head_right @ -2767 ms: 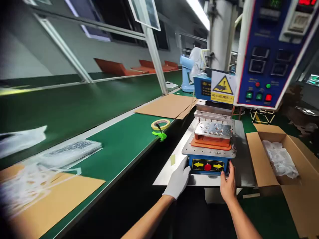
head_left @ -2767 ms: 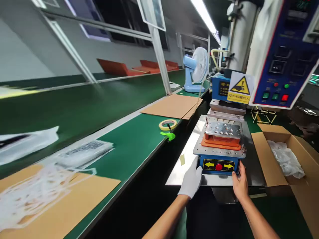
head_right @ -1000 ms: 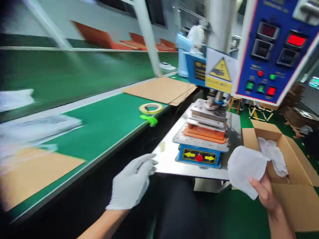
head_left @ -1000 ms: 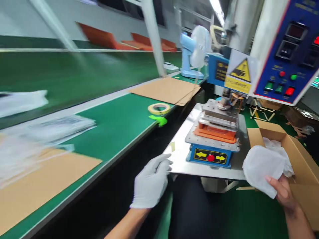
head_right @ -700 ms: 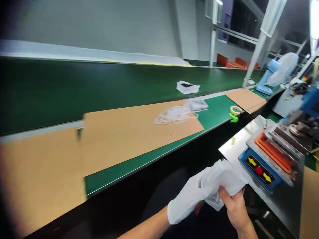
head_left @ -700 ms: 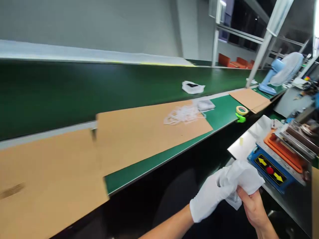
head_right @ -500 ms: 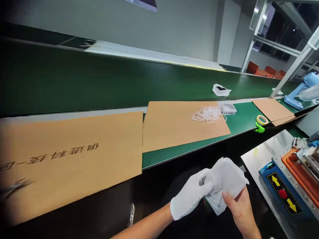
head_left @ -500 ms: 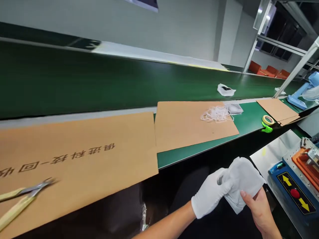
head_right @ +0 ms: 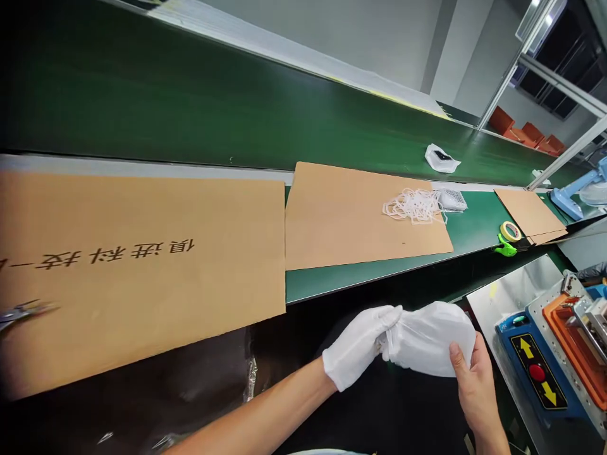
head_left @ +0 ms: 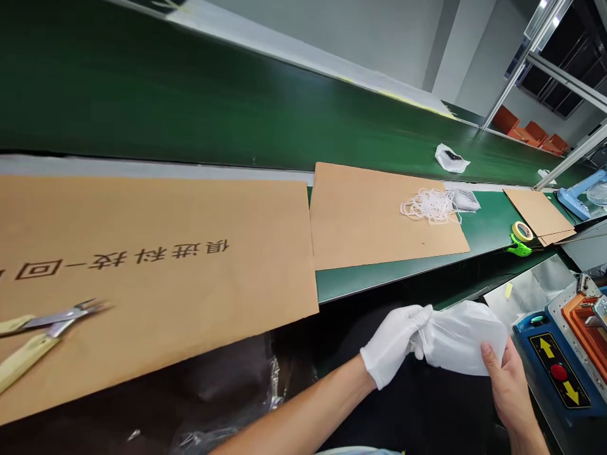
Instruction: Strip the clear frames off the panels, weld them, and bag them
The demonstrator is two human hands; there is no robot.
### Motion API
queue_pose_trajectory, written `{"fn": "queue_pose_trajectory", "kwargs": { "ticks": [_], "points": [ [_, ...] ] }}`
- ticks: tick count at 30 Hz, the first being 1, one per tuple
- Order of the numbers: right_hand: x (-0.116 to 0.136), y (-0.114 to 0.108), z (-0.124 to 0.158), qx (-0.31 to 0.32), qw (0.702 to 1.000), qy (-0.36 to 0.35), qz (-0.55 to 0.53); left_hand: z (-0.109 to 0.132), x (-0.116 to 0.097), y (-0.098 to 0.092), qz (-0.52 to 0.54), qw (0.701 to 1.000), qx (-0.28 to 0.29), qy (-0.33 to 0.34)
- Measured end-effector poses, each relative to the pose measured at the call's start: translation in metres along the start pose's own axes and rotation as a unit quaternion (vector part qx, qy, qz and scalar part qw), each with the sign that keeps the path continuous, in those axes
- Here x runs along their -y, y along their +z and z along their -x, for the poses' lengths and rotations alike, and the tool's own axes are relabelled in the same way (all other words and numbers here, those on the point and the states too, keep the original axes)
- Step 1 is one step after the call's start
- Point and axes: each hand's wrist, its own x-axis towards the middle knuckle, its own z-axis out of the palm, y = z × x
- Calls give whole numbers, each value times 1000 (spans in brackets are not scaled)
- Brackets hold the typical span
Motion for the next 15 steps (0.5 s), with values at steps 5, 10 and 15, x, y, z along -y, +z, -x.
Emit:
{"fn": "queue_pose_trajectory", "kwargs": {
  "ticks": [5, 10, 15],
  "points": [
    [-20, 15, -2, -92, 995, -44, 8, 11, -3, 11, 106, 991, 72, 29],
    [-28, 28, -1, -76, 993, -5, -88, 16, -7, 16, -145, 975, 27, 168],
    [-36, 30, 3, -79, 995, -4, -60, 5, 7, 22, -258, 946, 20, 194]
  ]
}}
